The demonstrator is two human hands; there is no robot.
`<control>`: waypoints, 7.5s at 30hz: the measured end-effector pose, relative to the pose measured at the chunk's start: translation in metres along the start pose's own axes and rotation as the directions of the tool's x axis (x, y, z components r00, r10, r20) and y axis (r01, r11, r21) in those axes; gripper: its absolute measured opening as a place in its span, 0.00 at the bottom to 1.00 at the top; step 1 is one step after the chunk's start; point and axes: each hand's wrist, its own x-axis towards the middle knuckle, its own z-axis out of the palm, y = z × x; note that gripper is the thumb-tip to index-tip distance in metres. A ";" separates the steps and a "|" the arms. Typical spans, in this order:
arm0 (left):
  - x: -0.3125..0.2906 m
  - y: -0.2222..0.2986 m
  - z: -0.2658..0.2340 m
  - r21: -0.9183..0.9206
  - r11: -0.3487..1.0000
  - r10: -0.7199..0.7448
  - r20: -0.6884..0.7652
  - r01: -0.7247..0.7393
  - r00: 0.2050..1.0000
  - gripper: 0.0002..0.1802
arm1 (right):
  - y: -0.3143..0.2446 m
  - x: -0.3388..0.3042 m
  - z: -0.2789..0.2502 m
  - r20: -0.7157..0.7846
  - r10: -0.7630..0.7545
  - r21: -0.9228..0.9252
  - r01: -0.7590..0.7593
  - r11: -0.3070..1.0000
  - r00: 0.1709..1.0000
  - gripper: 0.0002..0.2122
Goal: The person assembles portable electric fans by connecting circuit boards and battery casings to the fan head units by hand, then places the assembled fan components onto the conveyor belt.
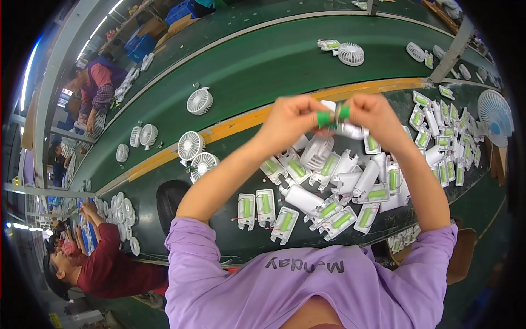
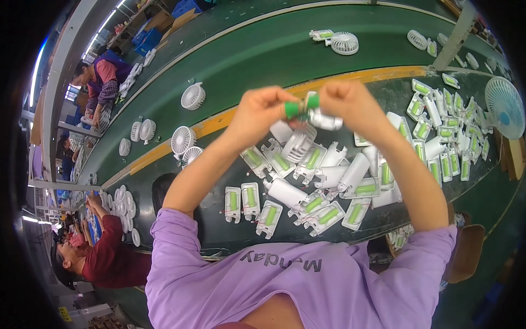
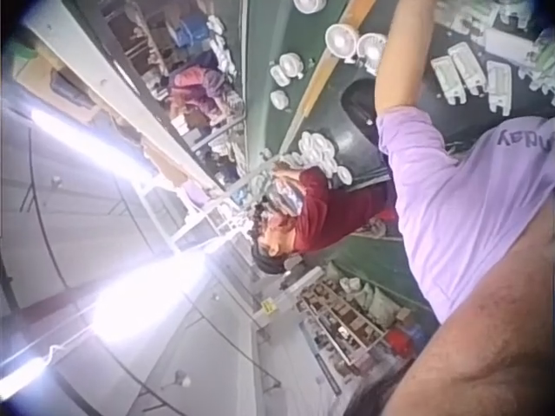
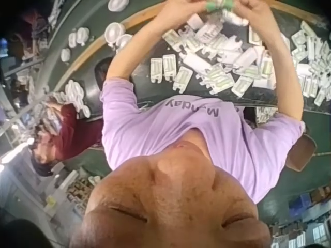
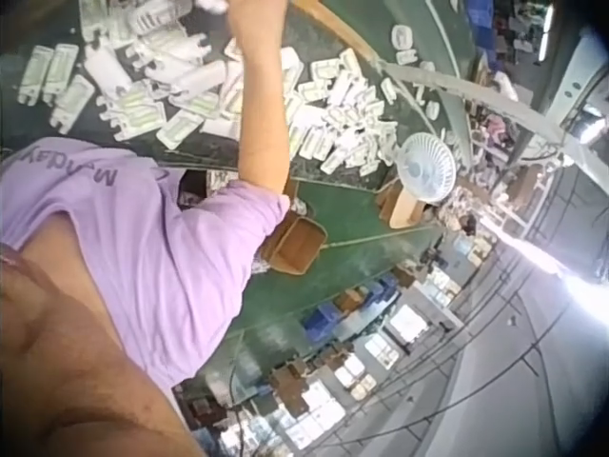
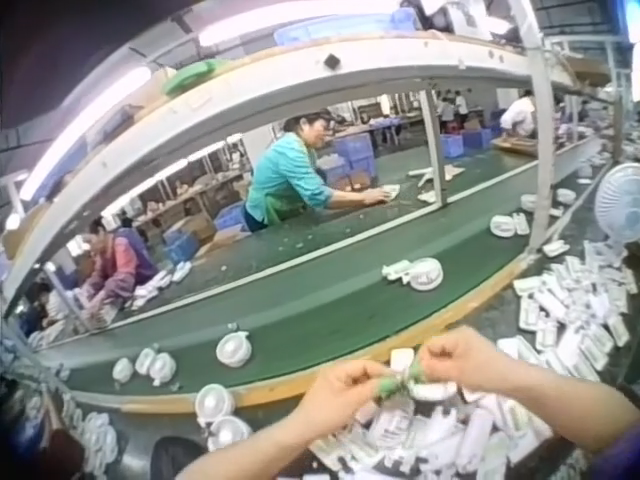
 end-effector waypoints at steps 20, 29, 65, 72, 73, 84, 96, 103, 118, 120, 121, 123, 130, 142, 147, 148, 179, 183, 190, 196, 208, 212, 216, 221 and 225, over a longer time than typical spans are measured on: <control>0.006 -0.111 -0.245 0.841 -0.010 0.404 -0.491 0.541 0.772 0.26 | 0.065 -0.002 -0.048 -0.398 0.166 -0.871 -0.429 0.239 0.902 0.12; 0.010 -0.086 -0.205 0.836 0.071 0.011 -0.547 0.545 0.837 0.10 | 0.094 0.021 -0.029 -0.230 -0.048 -0.589 -0.100 0.802 0.972 0.11; 0.011 -0.002 -0.018 0.148 0.988 -0.004 -0.194 0.034 0.981 0.10 | 0.060 -0.017 -0.024 -0.319 -0.113 0.252 0.199 0.947 0.941 0.08; 0.008 -0.005 -0.016 0.135 0.991 0.012 -0.167 0.011 0.986 0.09 | 0.063 -0.017 -0.030 -0.292 -0.039 -0.126 0.003 0.992 0.956 0.09; 0.007 -0.005 -0.016 0.130 0.991 0.008 -0.166 0.014 0.986 0.09 | 0.056 -0.018 -0.022 -0.309 -0.056 -0.274 -0.032 0.961 0.949 0.10; -0.005 0.002 -0.015 0.125 0.992 0.008 -0.144 0.011 0.989 0.08 | 0.092 -0.006 -0.006 -0.264 -0.099 -0.308 0.013 0.951 0.959 0.11; -0.002 0.000 0.012 0.160 0.985 0.073 -0.081 -0.059 0.994 0.07 | 0.001 -0.028 0.022 -0.215 -0.423 -0.282 0.359 0.890 0.880 0.14; -0.007 0.005 0.017 0.207 0.976 0.067 0.008 -0.068 0.998 0.06 | -0.010 -0.034 0.018 -0.182 -0.397 -0.359 0.315 0.879 0.900 0.13; -0.012 0.016 0.018 0.220 0.975 0.017 0.046 -0.027 0.999 0.06 | -0.027 -0.032 0.007 -0.031 -0.439 -0.414 0.388 0.823 0.898 0.13; -0.014 0.018 0.019 0.236 0.971 0.024 0.033 -0.031 0.999 0.06 | -0.028 -0.032 0.007 -0.022 -0.414 -0.370 0.378 0.849 0.910 0.12; -0.015 0.019 0.021 0.223 0.974 0.027 0.018 -0.030 0.999 0.06 | -0.028 -0.031 0.007 -0.015 -0.392 -0.324 0.366 0.872 0.920 0.12; -0.016 0.018 0.022 0.210 0.977 0.029 -0.004 -0.028 1.000 0.06 | -0.024 -0.028 0.009 -0.009 -0.434 -0.365 0.401 0.840 0.901 0.12; 0.002 0.007 0.010 0.162 0.987 -0.004 -0.063 0.015 0.998 0.07 | -0.021 0.001 0.006 -0.020 -0.291 -0.264 0.275 0.924 0.957 0.11; -0.004 -0.071 -0.186 0.980 -0.007 0.194 -0.192 0.197 0.962 0.17 | 0.031 0.077 -0.110 -0.449 -0.196 -0.154 0.141 0.978 0.872 0.11; -0.028 -0.088 -0.211 0.934 -0.006 -0.159 -0.355 0.358 0.921 0.15 | 0.068 0.085 -0.131 -0.602 -0.293 -0.218 0.200 0.955 0.743 0.12; -0.031 -0.089 -0.210 0.947 0.022 -0.078 -0.318 0.321 0.945 0.15 | 0.072 0.086 -0.124 -0.602 -0.290 -0.217 0.197 0.956 0.744 0.12; -0.003 0.010 -0.066 0.363 0.932 0.103 -0.229 -0.013 0.968 0.19 | 0.071 0.003 -0.043 -0.203 -0.081 -0.147 0.052 0.988 0.976 0.06; -0.014 0.023 -0.060 0.383 0.920 -0.015 -0.187 0.087 0.982 0.18 | 0.061 -0.002 -0.037 -0.176 -0.055 -0.065 0.045 0.997 0.983 0.07; -0.044 0.031 -0.059 0.468 0.880 0.020 -0.197 0.076 0.980 0.16 | 0.064 0.006 -0.023 -0.144 -0.068 -0.282 0.025 0.959 0.987 0.10; -0.116 0.066 -0.097 0.307 0.949 0.011 -0.259 0.072 0.966 0.16 | 0.065 -0.014 -0.045 -0.211 -0.109 -0.379 0.021 0.925 0.971 0.15; -0.038 0.005 -0.175 0.956 0.247 0.040 -0.176 0.161 0.983 0.28 | 0.058 -0.032 -0.091 -0.209 -0.022 -0.369 -0.058 0.928 0.978 0.18; 0.016 -0.056 -0.188 0.858 0.096 0.030 -0.508 0.504 0.861 0.35 | 0.064 -0.028 -0.094 -0.152 0.038 -0.360 -0.091 0.929 0.988 0.19; 0.014 -0.082 -0.219 0.852 0.178 -0.079 -0.486 0.492 0.870 0.38 | 0.059 0.009 -0.097 -0.128 0.110 -0.370 -0.151 0.917 0.986 0.18; -0.008 -0.039 -0.242 0.920 0.301 -0.415 -0.109 0.250 0.903 0.30 | 0.065 0.071 -0.109 -0.056 0.170 -0.376 -0.179 0.909 0.984 0.16; -0.031 -0.012 -0.300 0.560 0.457 -0.450 -0.525 0.691 0.723 0.29 | 0.059 0.130 -0.092 -0.052 0.246 -0.403 -0.246 0.881 0.968 0.17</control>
